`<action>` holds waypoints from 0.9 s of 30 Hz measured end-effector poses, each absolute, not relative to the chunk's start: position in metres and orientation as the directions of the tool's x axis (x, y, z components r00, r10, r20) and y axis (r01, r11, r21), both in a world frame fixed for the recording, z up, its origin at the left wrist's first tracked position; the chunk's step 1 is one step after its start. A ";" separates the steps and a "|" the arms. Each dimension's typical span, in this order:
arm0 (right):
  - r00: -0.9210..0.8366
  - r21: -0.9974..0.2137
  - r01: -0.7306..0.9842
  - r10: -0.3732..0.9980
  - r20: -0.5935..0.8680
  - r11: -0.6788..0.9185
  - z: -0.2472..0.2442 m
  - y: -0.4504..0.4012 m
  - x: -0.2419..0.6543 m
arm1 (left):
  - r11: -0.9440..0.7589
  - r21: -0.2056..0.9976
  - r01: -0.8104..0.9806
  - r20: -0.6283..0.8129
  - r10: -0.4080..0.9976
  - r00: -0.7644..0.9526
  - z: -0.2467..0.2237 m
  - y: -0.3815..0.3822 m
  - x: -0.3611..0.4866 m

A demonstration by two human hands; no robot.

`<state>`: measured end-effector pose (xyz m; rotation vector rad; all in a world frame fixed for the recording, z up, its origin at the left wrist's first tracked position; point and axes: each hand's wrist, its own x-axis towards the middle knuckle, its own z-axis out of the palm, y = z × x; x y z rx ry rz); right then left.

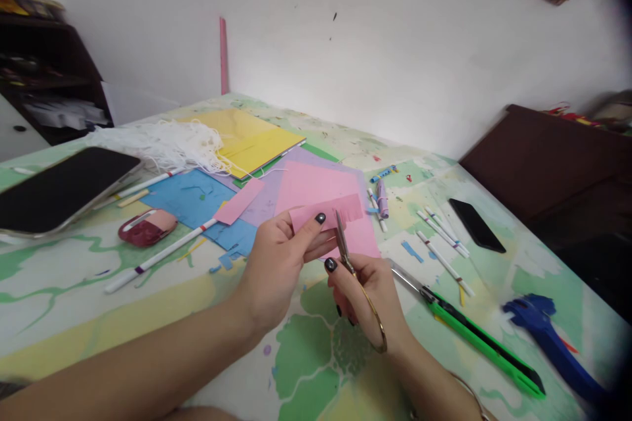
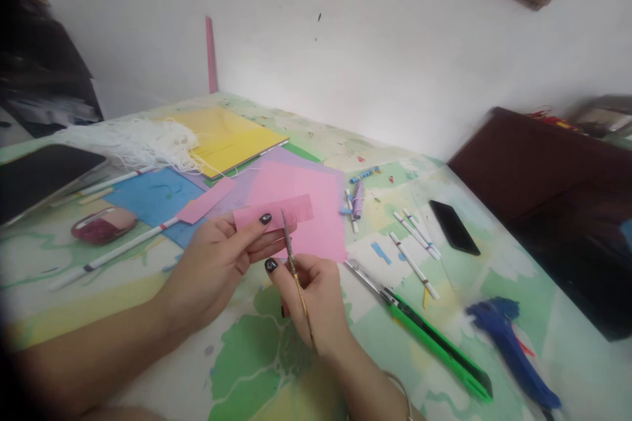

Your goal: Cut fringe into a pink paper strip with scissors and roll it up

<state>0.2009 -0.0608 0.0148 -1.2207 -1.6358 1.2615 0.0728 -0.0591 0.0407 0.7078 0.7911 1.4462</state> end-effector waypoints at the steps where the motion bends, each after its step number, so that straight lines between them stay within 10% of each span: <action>1: -0.287 -0.967 0.246 0.958 -0.005 0.069 0.015 -0.061 0.201 | 0.016 0.820 -0.572 -0.043 0.999 -0.033 0.041 -0.059 0.073; 27: -0.229 -0.944 0.327 0.973 -0.032 0.046 0.018 -0.058 0.199 | 0.025 0.833 -0.553 -0.061 0.997 -0.046 0.039 -0.058 0.073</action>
